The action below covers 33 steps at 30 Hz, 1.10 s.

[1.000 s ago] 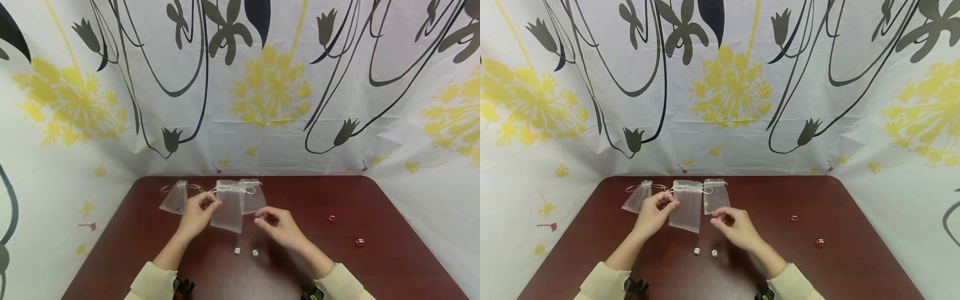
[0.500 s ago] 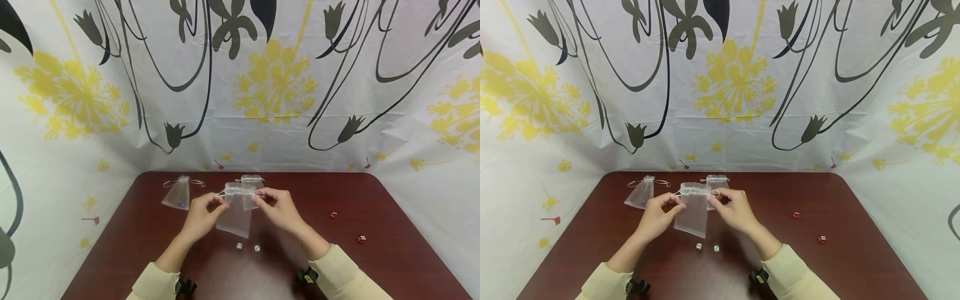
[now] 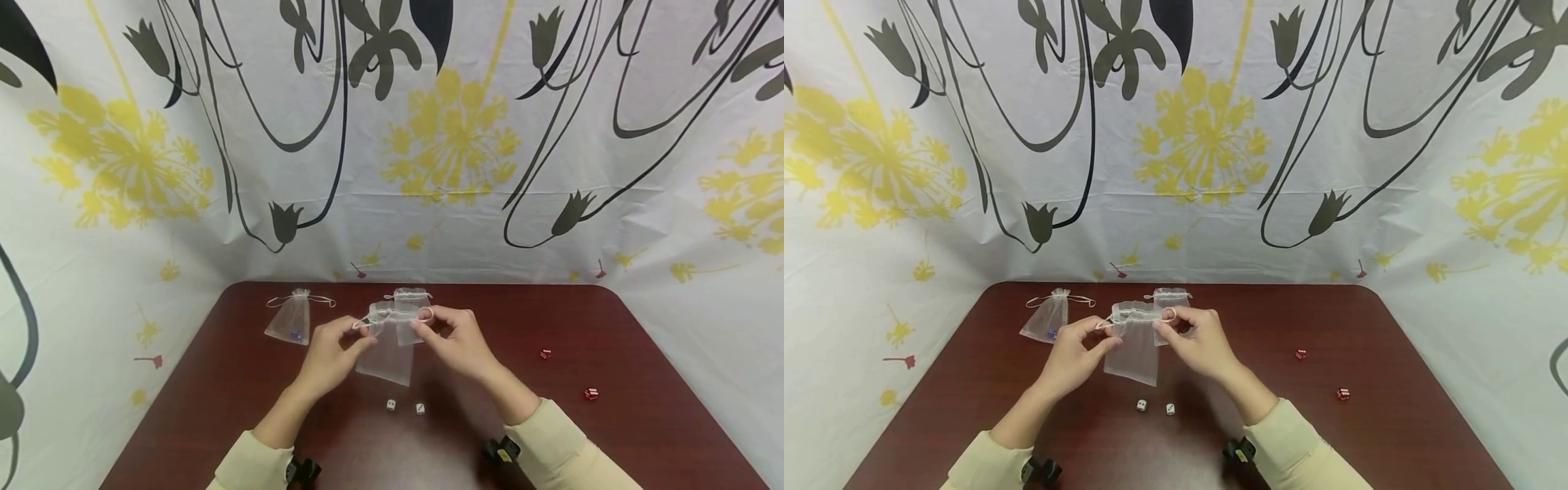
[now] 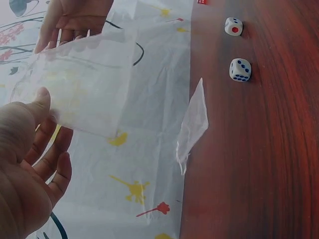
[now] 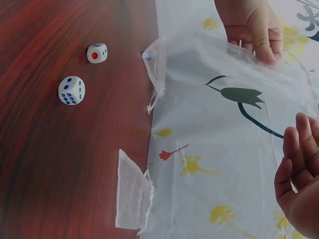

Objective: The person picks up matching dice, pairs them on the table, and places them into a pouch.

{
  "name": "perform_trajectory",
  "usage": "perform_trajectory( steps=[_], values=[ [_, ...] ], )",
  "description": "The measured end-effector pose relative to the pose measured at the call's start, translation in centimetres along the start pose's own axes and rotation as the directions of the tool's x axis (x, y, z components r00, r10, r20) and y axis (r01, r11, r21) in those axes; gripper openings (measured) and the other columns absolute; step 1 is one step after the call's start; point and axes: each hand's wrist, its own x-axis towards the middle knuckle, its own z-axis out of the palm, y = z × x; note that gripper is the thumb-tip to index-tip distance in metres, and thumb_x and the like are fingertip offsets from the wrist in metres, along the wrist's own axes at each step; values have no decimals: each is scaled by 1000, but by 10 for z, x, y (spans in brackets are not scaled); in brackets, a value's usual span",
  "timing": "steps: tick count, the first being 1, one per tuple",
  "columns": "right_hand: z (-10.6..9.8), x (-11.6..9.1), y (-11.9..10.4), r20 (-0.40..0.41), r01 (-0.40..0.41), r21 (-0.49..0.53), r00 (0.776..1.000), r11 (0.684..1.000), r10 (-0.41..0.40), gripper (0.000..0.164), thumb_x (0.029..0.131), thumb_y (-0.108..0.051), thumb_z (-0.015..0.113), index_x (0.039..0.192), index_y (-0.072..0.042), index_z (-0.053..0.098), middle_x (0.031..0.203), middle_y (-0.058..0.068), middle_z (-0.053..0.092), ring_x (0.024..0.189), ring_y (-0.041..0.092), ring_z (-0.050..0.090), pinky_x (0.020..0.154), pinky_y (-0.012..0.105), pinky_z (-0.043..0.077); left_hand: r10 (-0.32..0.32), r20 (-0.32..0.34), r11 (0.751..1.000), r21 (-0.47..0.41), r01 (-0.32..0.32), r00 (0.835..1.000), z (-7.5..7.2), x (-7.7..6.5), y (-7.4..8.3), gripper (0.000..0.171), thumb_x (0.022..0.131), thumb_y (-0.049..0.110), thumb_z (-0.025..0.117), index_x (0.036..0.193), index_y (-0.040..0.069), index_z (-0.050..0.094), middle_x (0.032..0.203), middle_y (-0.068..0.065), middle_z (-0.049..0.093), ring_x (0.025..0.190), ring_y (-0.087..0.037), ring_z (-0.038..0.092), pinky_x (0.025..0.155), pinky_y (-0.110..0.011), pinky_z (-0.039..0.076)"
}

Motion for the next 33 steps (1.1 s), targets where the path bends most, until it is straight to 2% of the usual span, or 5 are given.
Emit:
perform_trajectory(
  steps=[9,17,24,28,33],
  values=[
    [-7,0,-7,1,175,-28,985,984,-175,16,85,9,75,79,-5,71,72,3,65,59,7,52,47,22,46,11,82,995,-98,-3,997,-17,6,10,31,92,13,76,120,8,67,97,-3,71,84,-17,66,73,-33,55],
    [-13,2,12,64,264,43,962,963,-267,18,86,5,76,84,-12,73,79,-3,65,67,7,56,50,23,47,91,83,996,-10,-91,992,-24,22,23,9,91,12,77,100,13,77,100,7,72,84,-9,64,68,-31,55],
    [-8,3,12,53,278,51,958,959,-281,19,85,6,76,84,-12,71,80,-2,64,67,9,54,51,22,44,99,48,992,-86,-95,994,-20,18,33,11,91,9,77,101,13,75,90,5,74,70,-8,62,60,-28,54],
    [-6,4,11,49,307,30,950,951,-308,20,83,11,76,84,-9,71,81,2,65,67,8,52,49,29,41,182,113,982,-67,-175,977,-22,20,38,25,91,3,74,115,10,69,88,4,70,71,-7,60,61,-25,52],
    [-10,4,14,80,319,69,942,945,-324,22,79,20,73,84,-1,71,85,11,69,75,14,60,60,27,48,300,190,951,9,-308,935,-30,25,42,21,96,4,69,116,10,71,95,2,70,80,-8,59,70,-27,52]
  ],
)
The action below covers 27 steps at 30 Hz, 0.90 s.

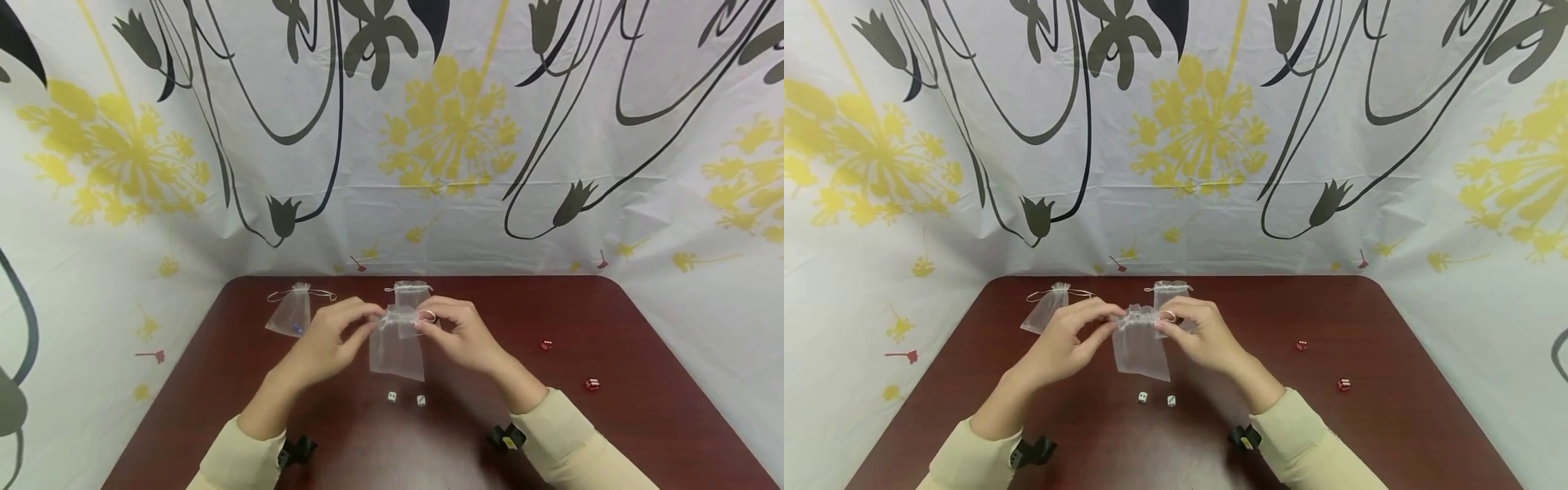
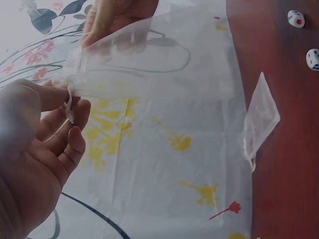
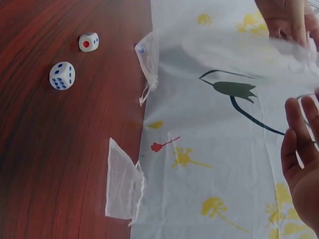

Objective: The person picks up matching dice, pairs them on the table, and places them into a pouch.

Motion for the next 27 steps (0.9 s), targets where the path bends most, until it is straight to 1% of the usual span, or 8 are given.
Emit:
perform_trajectory(
  steps=[4,7,10,13,16,19,24,27],
  values=[
    [-4,-3,2,54,-21,62,998,998,18,23,81,17,73,85,-5,71,88,11,71,83,14,64,71,22,52,57,-9,997,55,-56,998,-5,0,0,18,95,2,68,112,7,72,94,2,69,79,-8,57,69,-26,50],
    [-5,-5,3,89,-35,92,996,995,26,18,86,10,73,87,-8,73,89,10,72,82,13,64,70,23,52,66,-4,995,72,-65,998,-6,0,0,16,94,-1,69,107,7,73,92,3,68,79,-8,58,69,-25,51],
    [-5,-6,3,100,-29,105,995,994,18,11,89,4,73,89,-7,73,90,9,72,82,13,65,70,24,53,39,28,996,79,-41,999,-8,0,1,13,93,-2,70,100,8,72,92,4,67,82,-8,60,71,-25,52],
    [-4,-7,5,97,-20,107,995,994,9,9,90,2,73,89,-7,74,90,8,72,82,14,65,71,25,53,-11,74,996,87,5,997,-10,-1,1,10,94,1,70,98,9,70,91,6,66,82,-7,59,72,-25,52],
    [-4,-7,7,94,-11,102,996,995,1,13,89,3,74,88,-10,73,90,8,72,81,14,65,68,24,52,-53,134,994,107,39,990,-13,-1,2,11,95,2,69,103,9,71,93,6,66,81,-7,57,71,-25,51],
    [-4,-7,7,89,-10,86,996,996,2,18,88,5,74,87,-12,72,89,5,72,78,13,63,63,24,50,-64,172,991,124,43,983,-15,-1,3,11,94,3,70,103,9,72,93,5,67,81,-7,57,72,-25,52],
    [-1,-5,7,67,-21,35,998,999,18,19,87,6,74,89,-13,73,85,-1,69,70,10,56,54,24,43,-38,138,994,108,23,990,-16,-1,3,10,91,0,73,94,10,72,89,6,65,80,-6,58,71,-24,53],
    [2,-3,6,54,-35,13,998,999,34,17,88,4,75,89,-13,73,84,-3,68,67,8,53,51,26,41,-1,116,995,97,-11,993,-16,0,4,11,90,-1,74,95,9,72,89,6,66,81,-6,60,71,-23,53]
  ],
)
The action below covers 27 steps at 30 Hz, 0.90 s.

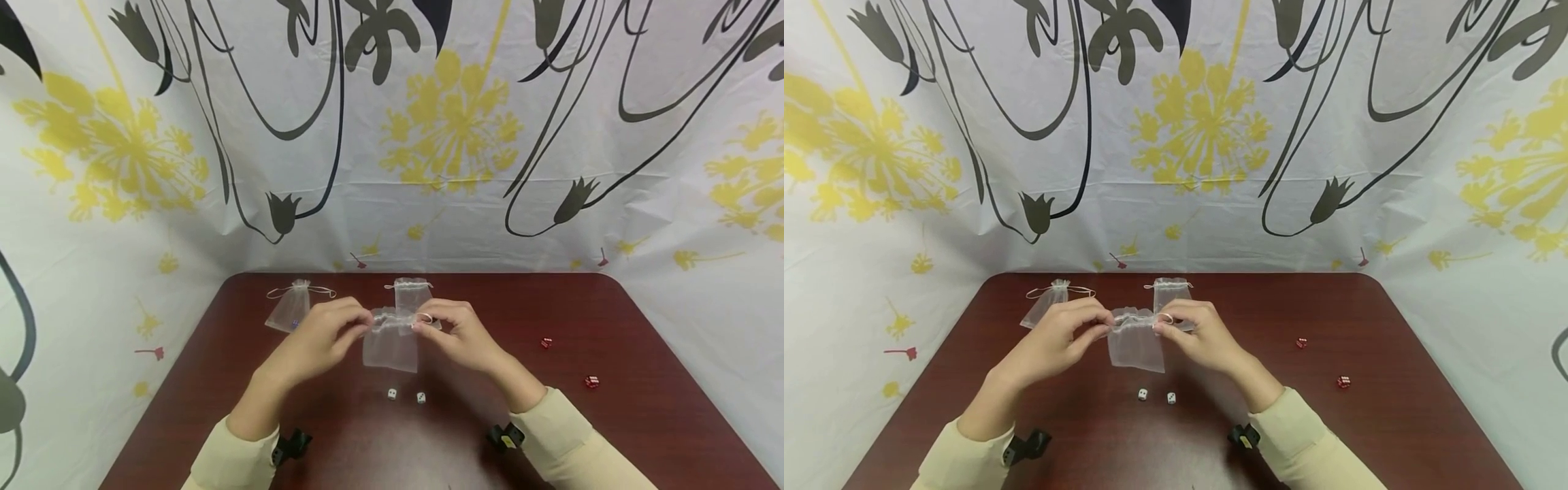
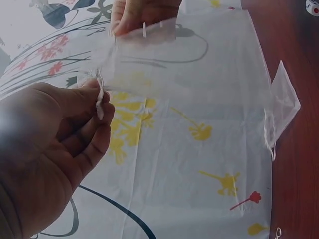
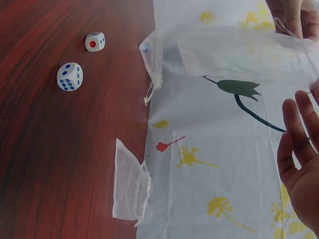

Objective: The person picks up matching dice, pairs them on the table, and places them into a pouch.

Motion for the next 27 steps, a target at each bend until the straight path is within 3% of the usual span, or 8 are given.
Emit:
perform_trajectory(
  steps=[6,11,16,22,27],
  values=[
    [8,6,-2,5,-14,-32,1000,999,14,16,87,4,76,90,-11,74,86,-2,69,75,8,60,59,27,53,37,-7,999,13,-37,999,1,2,2,10,92,0,72,97,8,73,90,5,66,81,-5,60,72,-21,52],
    [15,2,0,11,-107,-53,994,993,108,14,87,-3,78,99,-8,72,85,-1,68,77,10,64,66,35,60,29,-49,999,29,-28,998,-3,-1,-1,10,91,-2,73,97,7,73,90,3,67,82,-8,62,73,-23,54],
    [26,-8,8,20,-222,-50,975,974,223,22,86,-8,81,106,-4,71,83,-3,69,77,9,66,68,39,60,18,-93,996,86,-10,996,-10,-5,-7,10,90,-1,74,96,6,73,89,3,67,81,-9,61,72,-25,54],
    [45,-25,21,43,-262,-69,963,963,265,23,86,-12,82,105,-3,71,86,-1,71,77,9,66,66,30,58,49,-132,994,102,-35,990,-13,-8,-13,10,89,-2,75,95,5,73,88,3,67,81,-9,62,73,-25,53],
    [64,-41,26,25,-317,-79,947,945,319,25,87,-15,82,106,-5,69,87,-1,69,76,8,65,67,31,59,49,-148,994,102,-34,988,-14,-11,-17,10,88,-2,76,95,5,73,88,2,68,83,-10,64,75,-25,54]
  ],
)
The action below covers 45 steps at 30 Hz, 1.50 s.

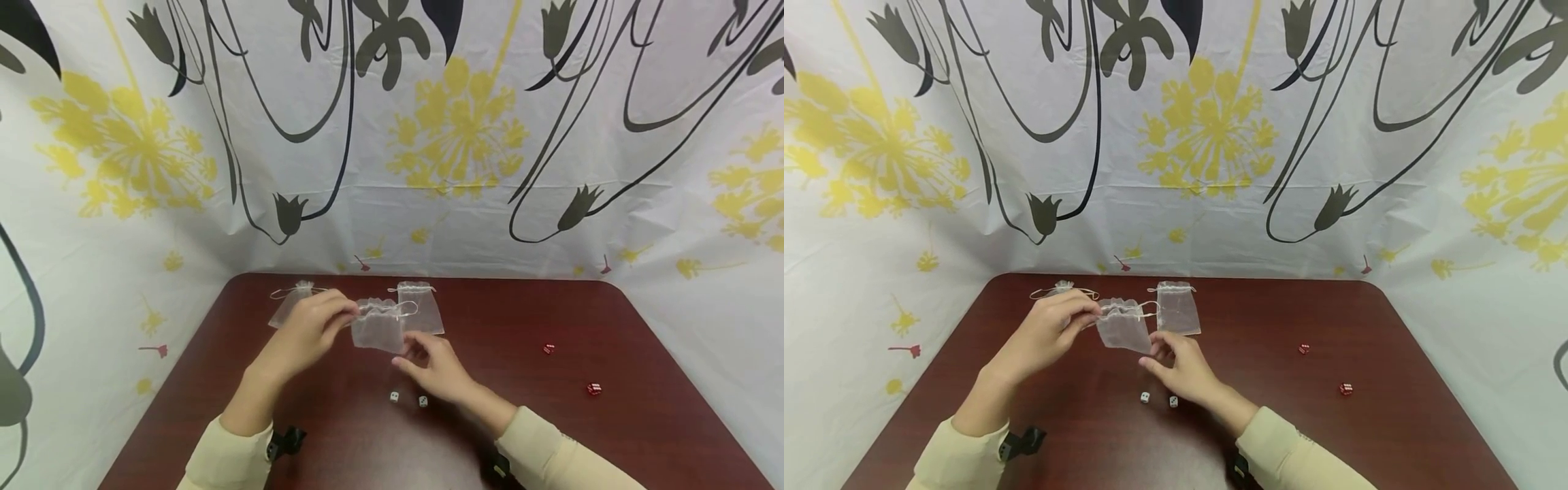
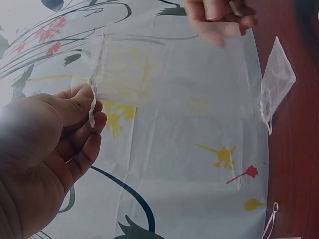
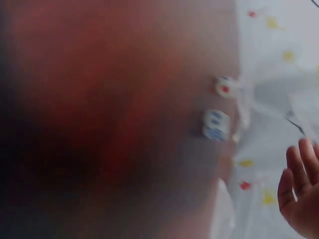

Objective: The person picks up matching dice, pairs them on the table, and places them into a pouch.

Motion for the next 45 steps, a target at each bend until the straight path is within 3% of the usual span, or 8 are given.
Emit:
perform_trajectory(
  steps=[3,5,11,16,20,28,35,45],
  values=[
    [11,-10,5,18,-26,-33,999,999,26,27,86,-19,82,104,-4,68,87,0,69,75,10,64,69,31,58,-11,0,1000,0,11,1000,0,0,-2,11,87,-2,77,94,5,73,88,2,69,83,-10,65,75,-26,55],
    [16,-16,9,74,-25,-61,997,998,30,26,87,-22,82,102,-4,69,87,1,69,76,12,65,70,29,57,-17,3,1000,-2,17,1000,0,0,-3,11,87,-2,77,94,5,73,88,3,69,83,-10,65,74,-27,55],
    [21,-25,11,253,52,-200,967,978,0,29,85,-31,83,101,-10,72,91,-4,69,82,6,63,74,23,54,-31,29,999,-8,31,999,2,-2,-7,10,88,-2,76,95,5,74,89,3,70,84,-9,65,76,-25,55],
    [19,-24,7,334,106,-319,942,942,7,36,81,-39,85,105,-14,73,94,-9,66,85,2,59,75,24,52,-20,34,1000,-23,21,999,4,-3,-8,10,89,-2,75,95,6,73,89,3,69,85,-10,65,77,-26,55],
    [17,-23,6,370,151,-359,929,921,-9,31,81,-37,85,101,-15,75,95,-10,65,85,3,57,75,24,52,-28,46,999,-20,29,999,5,-3,-8,10,89,-1,75,94,7,73,89,4,69,85,-9,65,77,-25,55],
    [16,-24,8,379,205,-368,924,907,-55,16,83,-26,85,94,-16,78,92,-11,64,81,2,57,72,21,49,-60,77,998,1,60,995,8,-5,-8,11,89,-1,75,95,9,74,89,5,69,85,-9,64,77,-26,55],
    [9,-21,4,361,213,-316,928,924,-91,15,86,-25,82,97,-15,77,94,-10,66,85,1,61,77,22,53,-74,87,997,7,74,993,11,-7,-11,14,88,-3,75,95,9,74,90,4,69,86,-9,65,77,-27,56],
    [-34,4,-15,191,219,-196,965,956,-182,13,86,-14,82,95,-9,74,89,-5,69,82,15,67,75,30,57,-91,104,996,22,89,990,12,-8,-15,12,88,-3,75,94,6,74,91,0,70,85,-13,65,77,-31,56]
  ],
)
